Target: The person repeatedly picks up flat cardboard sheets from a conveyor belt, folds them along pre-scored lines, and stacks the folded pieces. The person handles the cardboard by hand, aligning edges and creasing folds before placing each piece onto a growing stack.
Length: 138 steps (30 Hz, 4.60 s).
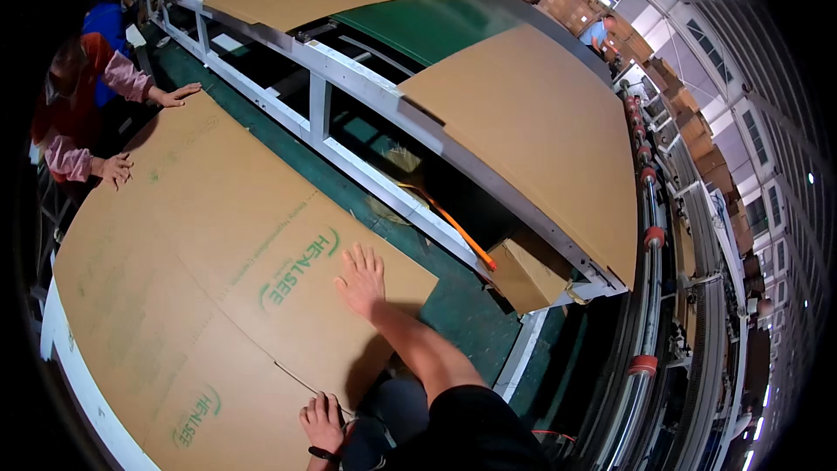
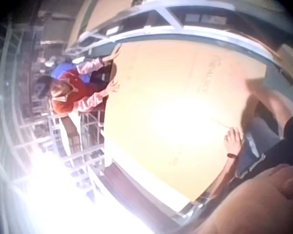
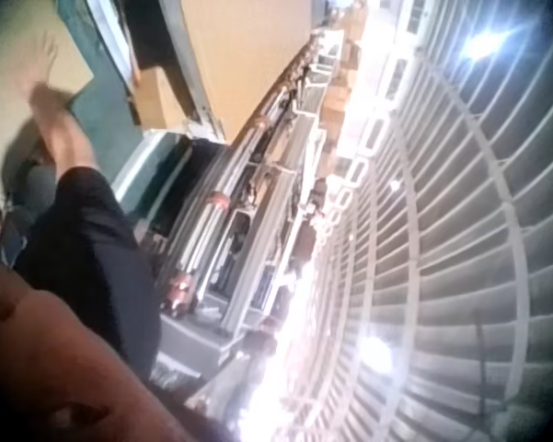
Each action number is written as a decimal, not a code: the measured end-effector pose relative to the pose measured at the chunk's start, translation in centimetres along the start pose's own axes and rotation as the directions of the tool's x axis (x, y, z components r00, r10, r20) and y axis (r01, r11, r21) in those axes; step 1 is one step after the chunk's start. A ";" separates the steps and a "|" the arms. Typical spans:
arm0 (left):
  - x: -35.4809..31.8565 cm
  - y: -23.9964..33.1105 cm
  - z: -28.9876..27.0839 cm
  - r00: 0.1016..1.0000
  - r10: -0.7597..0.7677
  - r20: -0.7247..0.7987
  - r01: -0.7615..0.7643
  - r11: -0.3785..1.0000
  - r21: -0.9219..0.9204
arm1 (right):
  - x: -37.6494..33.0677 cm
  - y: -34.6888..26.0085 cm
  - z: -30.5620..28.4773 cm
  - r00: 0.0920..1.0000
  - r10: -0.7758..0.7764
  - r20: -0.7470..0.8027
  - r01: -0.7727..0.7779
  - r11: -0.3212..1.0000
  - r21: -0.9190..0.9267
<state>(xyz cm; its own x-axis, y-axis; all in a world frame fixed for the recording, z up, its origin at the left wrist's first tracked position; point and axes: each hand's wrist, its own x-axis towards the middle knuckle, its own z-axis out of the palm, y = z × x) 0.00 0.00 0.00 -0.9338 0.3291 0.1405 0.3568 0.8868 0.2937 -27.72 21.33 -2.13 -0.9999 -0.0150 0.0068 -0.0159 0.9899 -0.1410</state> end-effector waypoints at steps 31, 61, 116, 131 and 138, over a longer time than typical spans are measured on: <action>5.0 -5.4 3.0 0.973 0.228 0.040 -0.212 0.945 -0.249 | 18.5 -0.1 -1.8 0.877 0.481 0.019 -0.479 0.869 0.127; 5.4 0.4 1.0 0.979 0.154 0.137 -0.145 0.987 -0.074 | 3.1 -1.6 -1.7 0.994 0.108 -0.035 -0.103 0.988 0.115; 6.3 -1.0 -0.5 0.729 -0.646 -0.224 0.608 0.763 -0.220 | -12.4 48.4 -17.7 0.503 0.726 -0.469 -0.542 0.687 0.484; 18.8 3.6 4.8 0.542 -0.798 0.264 0.734 0.602 0.315 | -17.3 69.9 -21.1 -0.136 0.978 -0.159 -0.957 -0.088 0.277; 21.0 2.7 2.9 0.437 -0.818 0.373 0.853 0.509 0.117 | -23.0 80.8 -18.8 0.136 0.956 0.262 -0.588 -0.135 0.798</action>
<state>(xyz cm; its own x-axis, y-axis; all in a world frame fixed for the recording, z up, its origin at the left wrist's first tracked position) -18.74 10.27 0.98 -0.7103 -0.4609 -0.5320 -0.6183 0.7697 0.1586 -5.92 104.36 4.96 -0.1519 0.9069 -0.3929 0.5863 -0.2374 -0.7745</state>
